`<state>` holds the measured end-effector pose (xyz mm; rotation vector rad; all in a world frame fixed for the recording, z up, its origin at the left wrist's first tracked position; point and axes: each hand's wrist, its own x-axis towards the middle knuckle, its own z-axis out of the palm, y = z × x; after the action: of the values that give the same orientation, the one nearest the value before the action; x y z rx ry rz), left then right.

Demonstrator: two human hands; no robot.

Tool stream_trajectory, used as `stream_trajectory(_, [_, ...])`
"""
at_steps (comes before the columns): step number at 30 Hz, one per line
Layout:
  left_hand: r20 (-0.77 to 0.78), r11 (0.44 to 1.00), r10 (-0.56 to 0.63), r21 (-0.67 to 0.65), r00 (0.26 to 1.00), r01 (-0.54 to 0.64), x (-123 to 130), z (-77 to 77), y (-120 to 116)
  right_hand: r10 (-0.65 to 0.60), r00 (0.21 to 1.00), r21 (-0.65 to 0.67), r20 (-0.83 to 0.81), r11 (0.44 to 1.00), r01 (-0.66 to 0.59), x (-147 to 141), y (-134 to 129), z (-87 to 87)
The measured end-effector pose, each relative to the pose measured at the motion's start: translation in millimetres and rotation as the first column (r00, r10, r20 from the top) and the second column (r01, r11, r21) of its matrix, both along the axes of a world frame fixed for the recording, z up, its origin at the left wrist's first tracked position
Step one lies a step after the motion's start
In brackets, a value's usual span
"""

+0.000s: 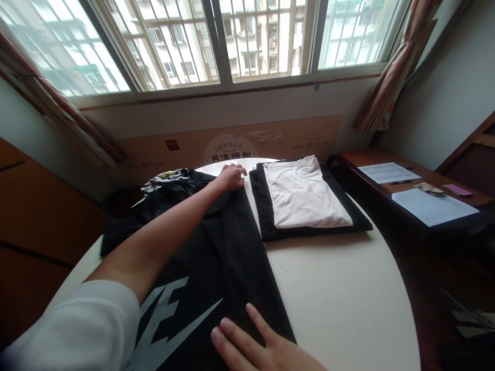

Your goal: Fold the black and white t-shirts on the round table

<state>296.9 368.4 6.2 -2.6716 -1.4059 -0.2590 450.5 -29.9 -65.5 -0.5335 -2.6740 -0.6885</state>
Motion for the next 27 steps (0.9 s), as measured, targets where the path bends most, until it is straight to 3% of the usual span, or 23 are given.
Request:
stream_trajectory(4, [-0.207,0.990,0.020,-0.134,0.978,-0.049,18,-4.9,-17,0.017,1.000,-0.008,0.001,1.000,-0.017,2,0,4.9])
stream_trajectory(6, [-0.194,0.992,0.047,-0.107,0.980,-0.069,21,-10.7,-25,0.025,1.000,-0.010,-0.016,1.000,-0.025,2,0,3.6])
stream_trajectory(9, [-0.107,0.980,0.192,-0.024,0.976,-0.195,21,-20.2,-38,0.025,0.999,-0.030,-0.045,0.999,-0.026,1,-1,1.0])
stream_trajectory(11, [-0.086,0.964,0.252,-0.062,0.964,-0.258,21,-24.9,-43,0.029,0.998,-0.046,-0.047,0.998,-0.031,1,-2,1.2])
stream_trajectory(16, [-0.075,0.950,0.133,-0.275,0.988,-0.149,16,-24.0,-40,0.029,0.999,-0.059,-0.020,0.998,-0.031,6,-2,7.4])
stream_trajectory(19, [-0.044,0.923,0.155,-0.349,0.987,-0.161,12,-18.2,-36,0.027,1.000,-0.068,-0.007,0.997,-0.028,9,-2,8.6])
stream_trajectory(24, [-0.003,0.913,0.203,-0.360,0.979,-0.190,9,-15.3,-37,0.035,0.999,-0.044,-0.017,0.998,-0.036,8,-2,1.5])
stream_trajectory(27, [0.144,0.942,0.207,-0.298,0.968,-0.158,2,-17.7,-35,0.014,1.000,0.023,-0.021,1.000,-0.013,5,0,-3.1])
